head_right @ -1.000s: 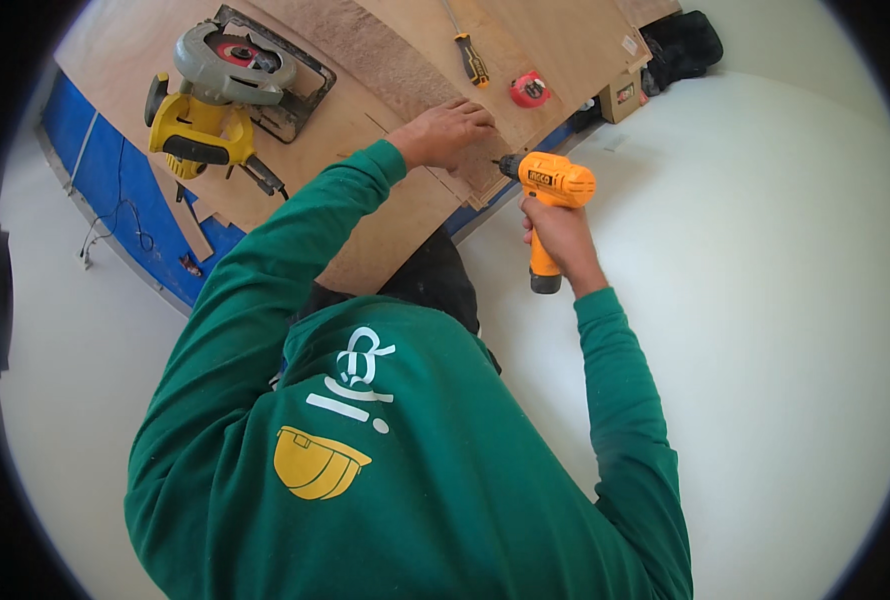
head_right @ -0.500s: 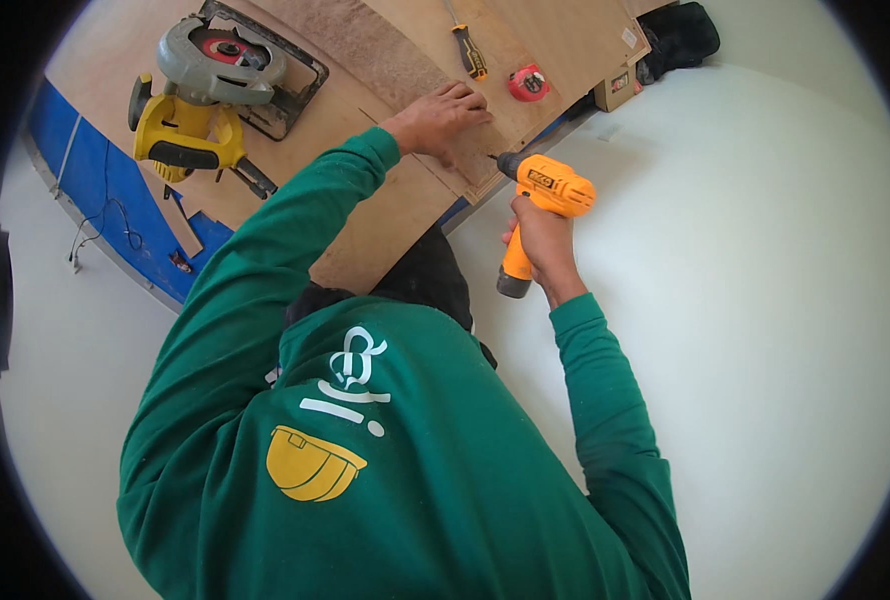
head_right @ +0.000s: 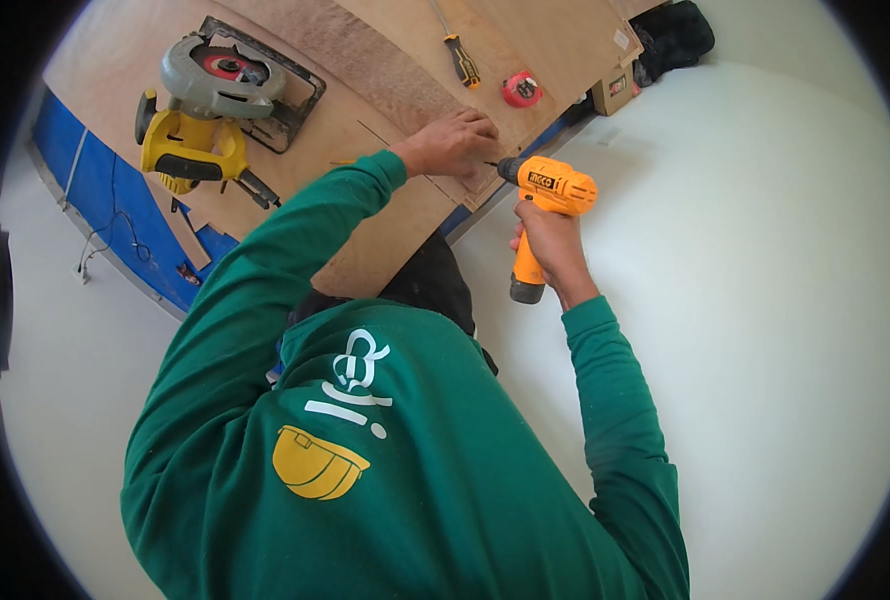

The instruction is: The person uses a circular saw to cut a large sheet of plywood, then measures and marks it with a tape measure and pencil. They use a cordless drill to drive screws into the plywood, securing it to the underlying structure.

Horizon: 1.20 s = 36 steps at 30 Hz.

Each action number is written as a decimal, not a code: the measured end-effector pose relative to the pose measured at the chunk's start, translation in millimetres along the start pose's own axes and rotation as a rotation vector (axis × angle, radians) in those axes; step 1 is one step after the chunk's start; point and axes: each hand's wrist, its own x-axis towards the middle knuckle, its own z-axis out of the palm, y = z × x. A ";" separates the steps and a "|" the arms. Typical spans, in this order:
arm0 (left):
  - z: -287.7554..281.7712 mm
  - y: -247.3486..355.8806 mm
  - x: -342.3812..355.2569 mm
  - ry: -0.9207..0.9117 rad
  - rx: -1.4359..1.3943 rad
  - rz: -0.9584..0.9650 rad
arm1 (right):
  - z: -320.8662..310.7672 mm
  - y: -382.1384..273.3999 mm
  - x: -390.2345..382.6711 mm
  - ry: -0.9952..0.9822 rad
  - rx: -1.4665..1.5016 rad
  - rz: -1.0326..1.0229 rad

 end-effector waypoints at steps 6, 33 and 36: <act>31.6 10.7 8.1 0.117 0.007 -0.038 | -7.0 1.2 -3.6 -0.011 -0.017 -0.004; 20.2 13.1 14.2 0.067 -0.082 -0.080 | -66.2 9.8 24.7 0.055 -0.047 -0.391; 8.9 14.9 16.2 -0.091 -0.056 -0.079 | -60.5 21.5 18.5 0.042 -0.010 -0.330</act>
